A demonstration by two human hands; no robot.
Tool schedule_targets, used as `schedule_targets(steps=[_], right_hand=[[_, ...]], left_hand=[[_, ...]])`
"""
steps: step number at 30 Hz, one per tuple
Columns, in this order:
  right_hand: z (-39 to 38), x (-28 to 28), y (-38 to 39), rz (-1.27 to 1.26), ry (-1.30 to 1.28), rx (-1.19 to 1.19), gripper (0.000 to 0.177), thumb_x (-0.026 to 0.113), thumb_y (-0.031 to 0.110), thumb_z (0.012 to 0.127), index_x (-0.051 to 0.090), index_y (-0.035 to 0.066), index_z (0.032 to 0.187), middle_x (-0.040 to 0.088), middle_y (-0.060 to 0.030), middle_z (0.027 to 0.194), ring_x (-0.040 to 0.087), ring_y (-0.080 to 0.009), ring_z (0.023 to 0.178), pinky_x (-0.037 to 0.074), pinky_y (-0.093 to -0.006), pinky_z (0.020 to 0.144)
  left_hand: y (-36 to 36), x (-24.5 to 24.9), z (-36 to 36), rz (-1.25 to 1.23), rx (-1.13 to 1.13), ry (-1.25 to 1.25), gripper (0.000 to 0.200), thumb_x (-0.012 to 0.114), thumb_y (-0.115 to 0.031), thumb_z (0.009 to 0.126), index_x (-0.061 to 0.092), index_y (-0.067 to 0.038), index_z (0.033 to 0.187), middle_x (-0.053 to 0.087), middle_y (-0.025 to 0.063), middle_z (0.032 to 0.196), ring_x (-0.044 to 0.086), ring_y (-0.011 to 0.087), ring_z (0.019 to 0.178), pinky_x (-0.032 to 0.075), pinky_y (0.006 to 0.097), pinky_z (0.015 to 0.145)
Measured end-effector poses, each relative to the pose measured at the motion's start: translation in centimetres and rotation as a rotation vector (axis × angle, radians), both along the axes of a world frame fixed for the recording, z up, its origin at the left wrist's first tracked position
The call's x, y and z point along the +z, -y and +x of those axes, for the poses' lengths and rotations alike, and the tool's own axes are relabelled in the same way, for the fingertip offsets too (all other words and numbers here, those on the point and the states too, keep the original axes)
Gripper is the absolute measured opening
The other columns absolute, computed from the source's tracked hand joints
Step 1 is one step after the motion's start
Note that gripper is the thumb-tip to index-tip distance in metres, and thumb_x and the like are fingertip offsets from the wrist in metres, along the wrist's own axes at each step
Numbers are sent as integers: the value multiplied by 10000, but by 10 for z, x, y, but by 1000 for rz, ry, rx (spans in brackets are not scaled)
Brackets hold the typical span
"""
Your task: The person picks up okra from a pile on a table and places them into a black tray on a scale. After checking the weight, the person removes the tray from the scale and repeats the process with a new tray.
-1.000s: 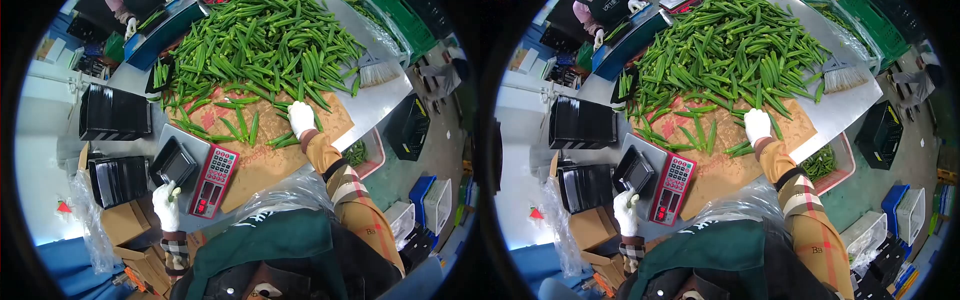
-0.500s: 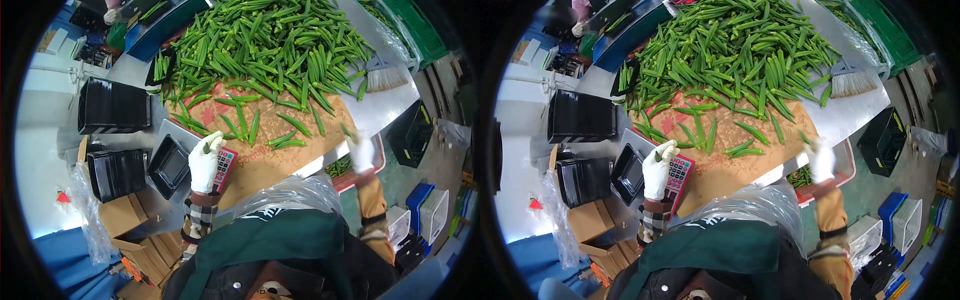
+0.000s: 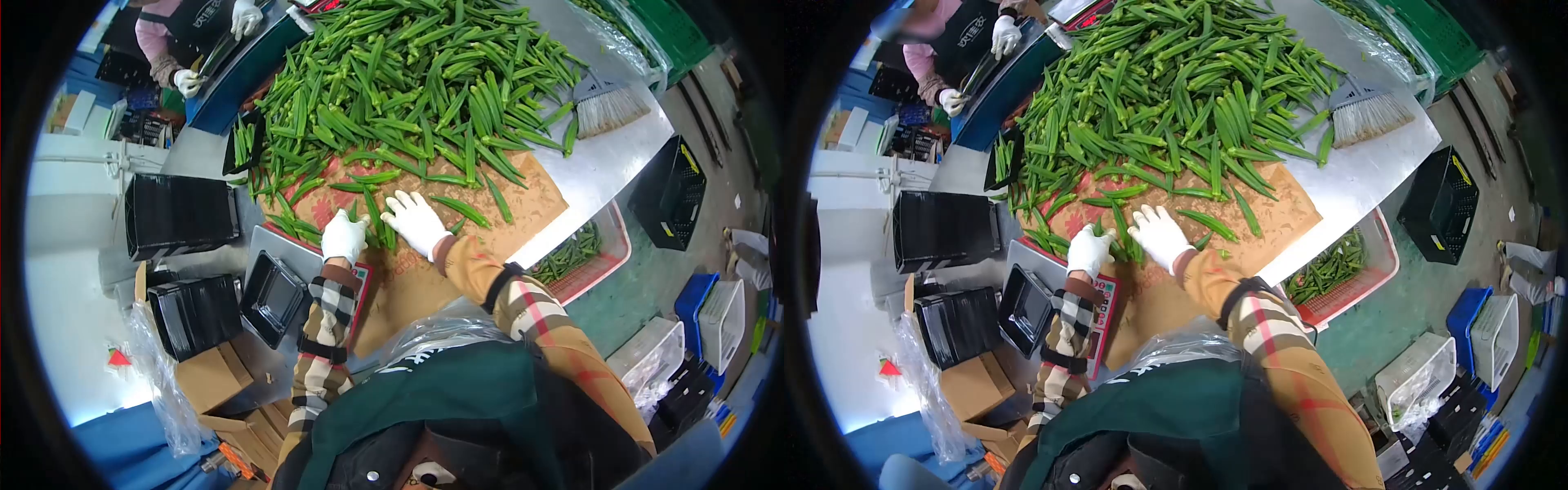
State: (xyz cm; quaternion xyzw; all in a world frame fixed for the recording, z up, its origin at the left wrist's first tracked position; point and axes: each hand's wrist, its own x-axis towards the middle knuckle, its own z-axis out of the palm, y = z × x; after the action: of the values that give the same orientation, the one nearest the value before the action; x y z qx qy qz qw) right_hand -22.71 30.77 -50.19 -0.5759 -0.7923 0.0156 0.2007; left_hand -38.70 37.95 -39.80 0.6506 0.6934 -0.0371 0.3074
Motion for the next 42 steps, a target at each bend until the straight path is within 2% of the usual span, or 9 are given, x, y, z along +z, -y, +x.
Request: schedule_targets(steps=[4,7,17,21,26,30,34,37,42], right_hand=[[12,38,-17,-223,246,118,269,583,152,870,689,124,1115,660,-70,1084,575,-266,1131,420,-444,1025],[34,13,-9,-71,181,116,167,597,157,858,696,133,990,646,-44,952,584,-250,1024,425,-423,989],[-11,25,-13,-269,11,1,135,614,163,891,693,124,993,660,-69,977,644,-267,948,486,-404,771],[-19,14,-22,-347,85,87,134,645,186,866,688,111,969,677,-118,909,667,-301,911,487,-430,766],[15,50,-8,-440,-69,229,150,652,221,878,680,108,972,709,-133,902,692,-324,886,500,-453,781],[124,105,80,-422,-395,-74,278,695,352,902,697,127,1066,729,-118,938,680,-361,938,517,-489,859],[249,133,157,-934,43,-267,423,780,375,794,747,140,1145,737,-163,887,718,-356,850,567,-444,787],[264,159,132,-981,-144,-608,524,785,357,809,708,73,1243,745,-182,951,721,-347,908,560,-415,841],[256,64,16,-103,-647,-604,629,758,295,883,551,-28,1381,628,-251,1266,620,-369,1150,497,-429,989]], left_hand=[[-5,-36,16,18,-71,-275,1000,756,-589,811,430,134,1420,726,235,1101,723,350,1014,555,455,890],[5,-31,33,127,-70,-343,1075,781,-584,792,343,110,1486,693,233,1195,696,368,1090,548,472,913],[-8,-37,21,123,18,-199,576,824,-416,722,667,-34,1125,747,199,1068,720,345,1023,557,433,879],[-29,-31,-4,122,75,202,363,810,-285,717,693,-16,930,746,130,879,712,244,815,546,374,776],[-48,-6,4,291,49,460,302,797,-206,762,648,-32,959,710,89,830,671,195,753,526,342,723],[-53,18,21,411,-26,295,263,774,-207,821,659,-61,1007,722,113,860,696,247,773,534,361,733],[-55,-3,39,496,-241,234,278,774,-229,831,676,-96,1055,728,151,912,709,345,869,550,418,755],[-51,-23,58,556,-400,91,283,788,-195,798,668,-104,1037,712,145,950,683,370,912,546,463,771],[-51,-65,61,672,-586,-159,284,782,-147,763,651,-97,1011,680,135,912,655,363,911,519,478,761]])
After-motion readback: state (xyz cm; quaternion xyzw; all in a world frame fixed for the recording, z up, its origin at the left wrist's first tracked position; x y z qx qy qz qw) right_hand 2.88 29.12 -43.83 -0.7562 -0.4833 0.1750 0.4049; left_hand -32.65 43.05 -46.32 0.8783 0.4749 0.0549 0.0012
